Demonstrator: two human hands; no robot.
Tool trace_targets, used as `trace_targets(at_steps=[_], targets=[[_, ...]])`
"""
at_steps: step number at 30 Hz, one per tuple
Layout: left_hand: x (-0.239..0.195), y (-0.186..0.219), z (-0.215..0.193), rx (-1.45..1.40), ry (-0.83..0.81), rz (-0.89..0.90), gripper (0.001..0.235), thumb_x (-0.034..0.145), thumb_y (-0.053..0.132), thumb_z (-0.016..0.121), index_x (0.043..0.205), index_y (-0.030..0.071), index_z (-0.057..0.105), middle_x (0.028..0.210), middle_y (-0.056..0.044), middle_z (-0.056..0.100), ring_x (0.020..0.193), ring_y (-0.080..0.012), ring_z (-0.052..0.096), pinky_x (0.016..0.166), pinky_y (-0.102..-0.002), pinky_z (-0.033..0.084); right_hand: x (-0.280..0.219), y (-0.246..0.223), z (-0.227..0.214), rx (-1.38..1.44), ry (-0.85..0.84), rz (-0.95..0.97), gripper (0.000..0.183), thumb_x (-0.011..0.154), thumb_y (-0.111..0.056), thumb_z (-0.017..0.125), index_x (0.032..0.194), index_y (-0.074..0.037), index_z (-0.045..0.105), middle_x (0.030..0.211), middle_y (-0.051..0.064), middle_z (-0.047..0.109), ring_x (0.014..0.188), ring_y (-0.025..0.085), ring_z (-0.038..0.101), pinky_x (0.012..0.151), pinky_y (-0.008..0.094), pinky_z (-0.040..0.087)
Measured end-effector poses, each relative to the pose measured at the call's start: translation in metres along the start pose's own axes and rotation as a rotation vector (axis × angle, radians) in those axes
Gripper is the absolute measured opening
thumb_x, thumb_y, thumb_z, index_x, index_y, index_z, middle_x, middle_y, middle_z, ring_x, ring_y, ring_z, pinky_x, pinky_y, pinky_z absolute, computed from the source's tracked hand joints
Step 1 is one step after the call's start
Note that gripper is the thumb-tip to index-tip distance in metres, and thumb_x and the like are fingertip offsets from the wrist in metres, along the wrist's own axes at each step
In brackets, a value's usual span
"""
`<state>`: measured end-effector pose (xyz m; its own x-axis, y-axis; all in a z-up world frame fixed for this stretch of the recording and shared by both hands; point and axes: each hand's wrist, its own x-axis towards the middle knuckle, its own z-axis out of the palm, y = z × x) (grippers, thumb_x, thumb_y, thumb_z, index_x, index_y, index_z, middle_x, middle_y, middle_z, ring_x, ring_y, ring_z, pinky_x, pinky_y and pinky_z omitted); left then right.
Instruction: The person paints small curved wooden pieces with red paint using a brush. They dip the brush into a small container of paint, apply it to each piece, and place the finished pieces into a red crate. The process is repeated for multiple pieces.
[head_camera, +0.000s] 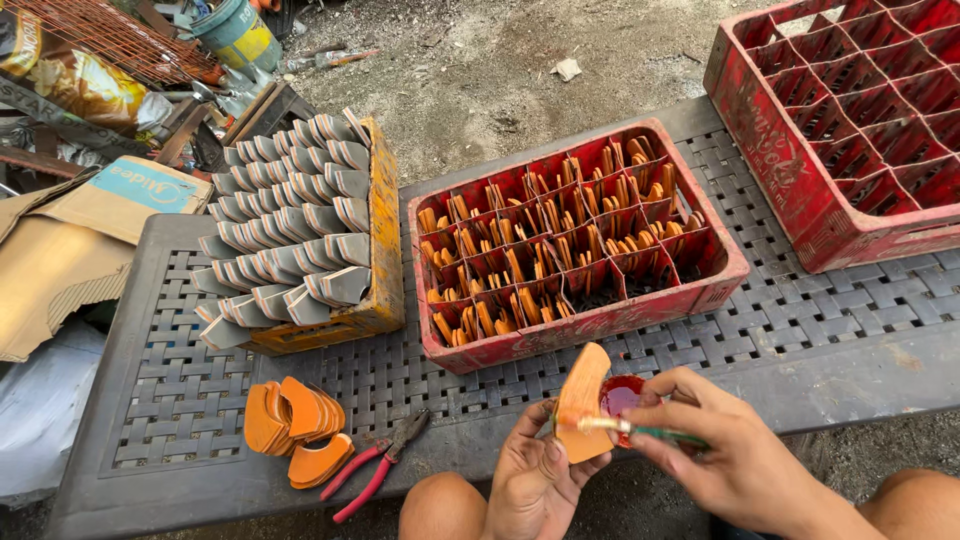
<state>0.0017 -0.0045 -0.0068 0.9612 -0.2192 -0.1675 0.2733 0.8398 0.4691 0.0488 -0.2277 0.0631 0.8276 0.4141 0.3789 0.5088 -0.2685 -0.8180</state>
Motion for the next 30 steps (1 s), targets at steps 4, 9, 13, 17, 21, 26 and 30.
trace_targets(at_steps=[4,9,13,17,21,26,30], targets=[[-0.003,-0.002,-0.007,0.01,-0.058,0.012,0.048,0.097,0.009,0.069,0.139,0.003,0.047,0.127,-0.023,0.067,0.113,-0.0327,0.07,0.098,-0.046,0.059,0.007,0.013,-0.011,-0.248,0.149,0.257,0.023,0.081,-0.016,0.081,0.102,-0.009,0.079,0.102,0.006,0.069,0.08,0.018,0.069,0.062,0.031,0.057],[0.002,-0.002,-0.004,-0.006,-0.046,0.008,0.049,0.092,0.009,0.07,0.136,0.005,0.049,0.129,-0.019,0.067,0.117,-0.0303,0.069,0.1,-0.047,0.059,-0.005,0.001,-0.006,0.016,0.014,-0.052,0.023,0.079,-0.013,0.081,0.101,-0.008,0.079,0.106,0.007,0.068,0.089,0.019,0.073,0.07,0.03,0.06],[-0.005,-0.003,-0.008,0.052,-0.074,0.026,0.049,0.093,0.008,0.071,0.137,0.004,0.05,0.128,-0.023,0.067,0.117,-0.0343,0.069,0.1,-0.047,0.059,0.007,0.007,-0.01,-0.209,0.138,0.238,0.025,0.077,-0.012,0.08,0.102,-0.007,0.078,0.101,0.007,0.068,0.077,0.018,0.069,0.058,0.031,0.056],[0.001,-0.003,-0.007,0.062,-0.074,0.039,0.048,0.093,0.008,0.072,0.136,0.004,0.051,0.128,-0.023,0.067,0.117,-0.0357,0.069,0.1,-0.049,0.059,0.007,-0.002,-0.013,-0.157,0.162,0.153,0.023,0.079,-0.014,0.08,0.101,-0.009,0.079,0.102,0.006,0.067,0.074,0.015,0.068,0.053,0.026,0.057],[0.0,-0.006,-0.009,0.025,-0.044,0.016,0.049,0.092,0.008,0.071,0.136,0.004,0.051,0.129,-0.021,0.066,0.116,-0.0334,0.069,0.098,-0.048,0.06,0.005,-0.001,-0.008,-0.104,0.068,-0.082,0.022,0.082,-0.014,0.079,0.103,-0.009,0.078,0.102,0.002,0.068,0.082,0.012,0.07,0.064,0.025,0.057],[-0.002,-0.004,-0.009,0.039,-0.058,0.039,0.048,0.093,0.009,0.071,0.136,0.003,0.051,0.129,-0.023,0.065,0.116,-0.035,0.069,0.098,-0.048,0.06,0.009,0.004,-0.014,-0.202,0.214,0.242,0.026,0.079,-0.011,0.078,0.105,-0.008,0.078,0.103,0.005,0.066,0.071,0.015,0.07,0.055,0.027,0.055],[0.001,-0.004,-0.008,0.026,-0.035,0.029,0.05,0.093,0.011,0.07,0.138,0.003,0.051,0.129,-0.021,0.065,0.116,-0.0313,0.069,0.098,-0.047,0.06,-0.004,-0.006,-0.006,-0.044,0.073,-0.103,0.023,0.078,-0.012,0.081,0.101,-0.008,0.079,0.107,0.006,0.066,0.09,0.019,0.072,0.071,0.03,0.058]])
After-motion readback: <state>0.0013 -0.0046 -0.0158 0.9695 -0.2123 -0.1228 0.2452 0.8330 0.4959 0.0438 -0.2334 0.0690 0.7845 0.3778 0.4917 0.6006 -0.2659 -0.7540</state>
